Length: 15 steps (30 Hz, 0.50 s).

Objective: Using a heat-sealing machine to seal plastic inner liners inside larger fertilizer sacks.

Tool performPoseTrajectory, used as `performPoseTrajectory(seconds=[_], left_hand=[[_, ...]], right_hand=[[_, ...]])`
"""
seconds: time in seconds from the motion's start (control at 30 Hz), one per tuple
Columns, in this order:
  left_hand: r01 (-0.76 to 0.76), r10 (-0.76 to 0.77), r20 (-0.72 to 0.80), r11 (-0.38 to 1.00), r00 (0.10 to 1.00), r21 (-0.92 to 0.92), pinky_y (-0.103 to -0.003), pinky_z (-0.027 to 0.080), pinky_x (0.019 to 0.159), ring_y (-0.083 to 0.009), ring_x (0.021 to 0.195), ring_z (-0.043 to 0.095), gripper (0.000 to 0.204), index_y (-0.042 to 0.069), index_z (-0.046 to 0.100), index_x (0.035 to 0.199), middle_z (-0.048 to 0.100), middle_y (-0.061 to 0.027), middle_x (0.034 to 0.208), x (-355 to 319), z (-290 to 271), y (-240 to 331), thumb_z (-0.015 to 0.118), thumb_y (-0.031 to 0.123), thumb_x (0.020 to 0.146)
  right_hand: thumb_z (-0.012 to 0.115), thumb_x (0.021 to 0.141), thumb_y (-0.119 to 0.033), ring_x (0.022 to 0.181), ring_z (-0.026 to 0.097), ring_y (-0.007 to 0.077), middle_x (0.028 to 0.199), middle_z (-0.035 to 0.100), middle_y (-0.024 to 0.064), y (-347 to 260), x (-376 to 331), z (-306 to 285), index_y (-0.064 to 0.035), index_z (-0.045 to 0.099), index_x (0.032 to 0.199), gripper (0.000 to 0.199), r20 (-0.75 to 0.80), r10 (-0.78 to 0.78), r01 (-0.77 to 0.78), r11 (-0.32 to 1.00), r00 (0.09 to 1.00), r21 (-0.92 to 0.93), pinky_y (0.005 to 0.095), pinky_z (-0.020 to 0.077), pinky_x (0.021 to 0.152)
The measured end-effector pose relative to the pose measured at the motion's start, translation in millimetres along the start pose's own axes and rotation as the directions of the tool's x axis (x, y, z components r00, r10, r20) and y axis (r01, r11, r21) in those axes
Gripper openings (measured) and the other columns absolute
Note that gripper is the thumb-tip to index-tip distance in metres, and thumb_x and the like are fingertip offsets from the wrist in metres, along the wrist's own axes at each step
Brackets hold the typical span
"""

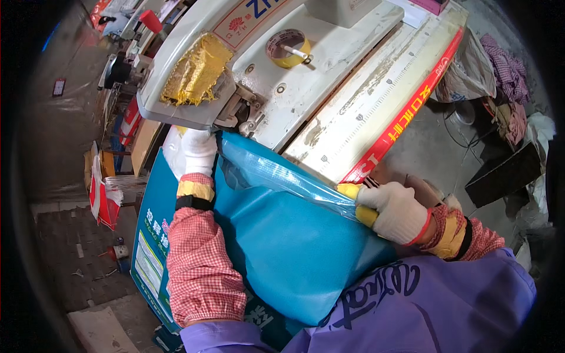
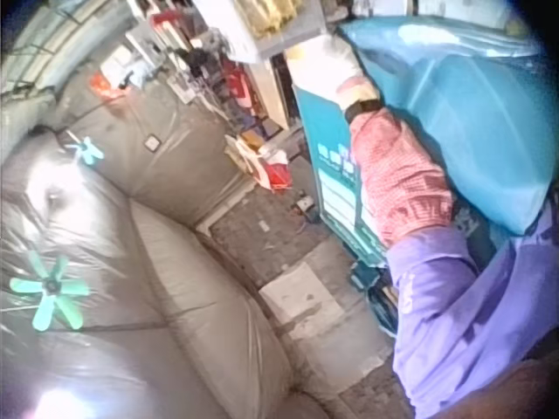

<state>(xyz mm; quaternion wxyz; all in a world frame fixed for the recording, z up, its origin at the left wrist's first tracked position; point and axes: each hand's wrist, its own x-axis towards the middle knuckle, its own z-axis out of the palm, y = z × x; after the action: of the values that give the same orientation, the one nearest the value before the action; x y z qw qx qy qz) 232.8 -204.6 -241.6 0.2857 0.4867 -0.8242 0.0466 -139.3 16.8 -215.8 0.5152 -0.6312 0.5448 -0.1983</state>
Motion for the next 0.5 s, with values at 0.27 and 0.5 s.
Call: performPoseTrajectory(seconds=[0.27, 0.5], left_hand=[[0.146, -0.159, 0.322, 0.987, 0.933, 0.064, -0.034, 0.045, 0.064, -0.0274, 0.073, 0.058, 0.011, 0.008, 0.065, 0.082, 0.060, -0.0108, 0.077, -12.1, -25.7, 49.5, 0.056, 0.005, 0.077], [0.065, -0.196, 0.371, 0.939, 0.908, 0.339, -0.040, 0.046, 0.064, -0.0353, 0.072, 0.058, 0.011, 0.006, 0.064, 0.081, 0.060, -0.0169, 0.074, 9.6, -18.2, 72.3, 0.056, 0.012, 0.077]], right_hand=[[0.053, 0.080, -0.019, 0.076, 0.062, 0.0334, 0.079, 0.062, 0.0143, -17.4, 1.4, -10.9, -0.0156, 0.059, 0.106, 0.027, 0.187, 0.167, -0.061, 0.879, 0.968, -0.473, 0.0383, 0.0492, 0.066], [0.052, 0.082, -0.023, 0.067, 0.063, 0.0303, 0.074, 0.063, 0.0098, -8.3, -2.0, -0.7, -0.0183, 0.059, 0.109, 0.029, 0.166, 0.100, -0.018, 0.901, 0.981, -0.434, 0.0382, 0.0504, 0.060]])
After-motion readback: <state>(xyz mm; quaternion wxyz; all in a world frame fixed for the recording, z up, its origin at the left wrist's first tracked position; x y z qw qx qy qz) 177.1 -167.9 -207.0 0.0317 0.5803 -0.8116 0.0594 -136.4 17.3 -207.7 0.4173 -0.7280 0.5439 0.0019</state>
